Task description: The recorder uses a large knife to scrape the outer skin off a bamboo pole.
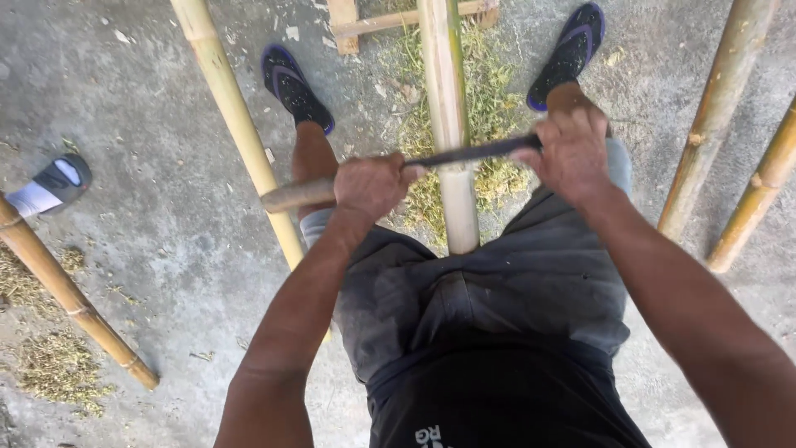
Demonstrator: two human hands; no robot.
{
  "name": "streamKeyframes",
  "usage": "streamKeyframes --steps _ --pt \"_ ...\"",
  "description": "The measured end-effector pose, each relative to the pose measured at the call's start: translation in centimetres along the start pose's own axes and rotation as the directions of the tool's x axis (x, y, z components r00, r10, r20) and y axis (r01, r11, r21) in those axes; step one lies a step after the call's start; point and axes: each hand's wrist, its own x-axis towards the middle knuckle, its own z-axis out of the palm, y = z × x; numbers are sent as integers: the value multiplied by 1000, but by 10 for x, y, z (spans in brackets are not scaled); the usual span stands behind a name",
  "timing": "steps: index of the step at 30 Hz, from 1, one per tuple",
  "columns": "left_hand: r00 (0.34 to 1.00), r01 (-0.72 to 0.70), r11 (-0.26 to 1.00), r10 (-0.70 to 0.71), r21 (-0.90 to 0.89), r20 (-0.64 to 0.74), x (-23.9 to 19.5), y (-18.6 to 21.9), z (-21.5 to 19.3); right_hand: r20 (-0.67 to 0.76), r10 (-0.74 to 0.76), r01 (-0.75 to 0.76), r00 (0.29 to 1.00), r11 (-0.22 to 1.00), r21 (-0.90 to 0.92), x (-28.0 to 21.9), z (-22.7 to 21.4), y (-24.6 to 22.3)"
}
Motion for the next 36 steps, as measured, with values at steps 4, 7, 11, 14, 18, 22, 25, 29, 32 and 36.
streamKeyframes --steps 4,7,11,14,18,22,25,29,32,36 --pt "994 79 992 -85 96 61 -2 15 -4 -183 -29 20 983 998 -51 5 0 3" --pt "998 53 996 -54 67 21 -2 11 5 97 29 -40 995 992 120 2 -13 0" --pt "983 121 989 -132 89 128 -1 31 -25 -363 -113 70 925 989 -128 8 20 19" --pt "939 197 980 -194 16 286 -11 41 -31 167 57 -76 984 991 112 5 -6 4" --pt "988 108 994 -107 5 114 0 25 -16 233 19 -72 972 973 221 12 -20 6" --pt "991 119 993 -119 -4 65 -2 26 -14 -136 -35 50 990 993 105 8 -5 12" --pt "992 108 994 -105 -35 70 1 27 -14 15 -49 46 999 983 176 10 0 21" --pt "980 143 986 -152 83 126 5 39 -27 -45 45 -40 998 993 112 11 -21 8" --pt "975 111 993 -114 30 191 6 29 -13 392 82 -102 917 994 32 11 -47 2" --pt "972 161 984 -172 82 163 4 37 -23 -68 -6 6 998 1000 6 17 -27 11"
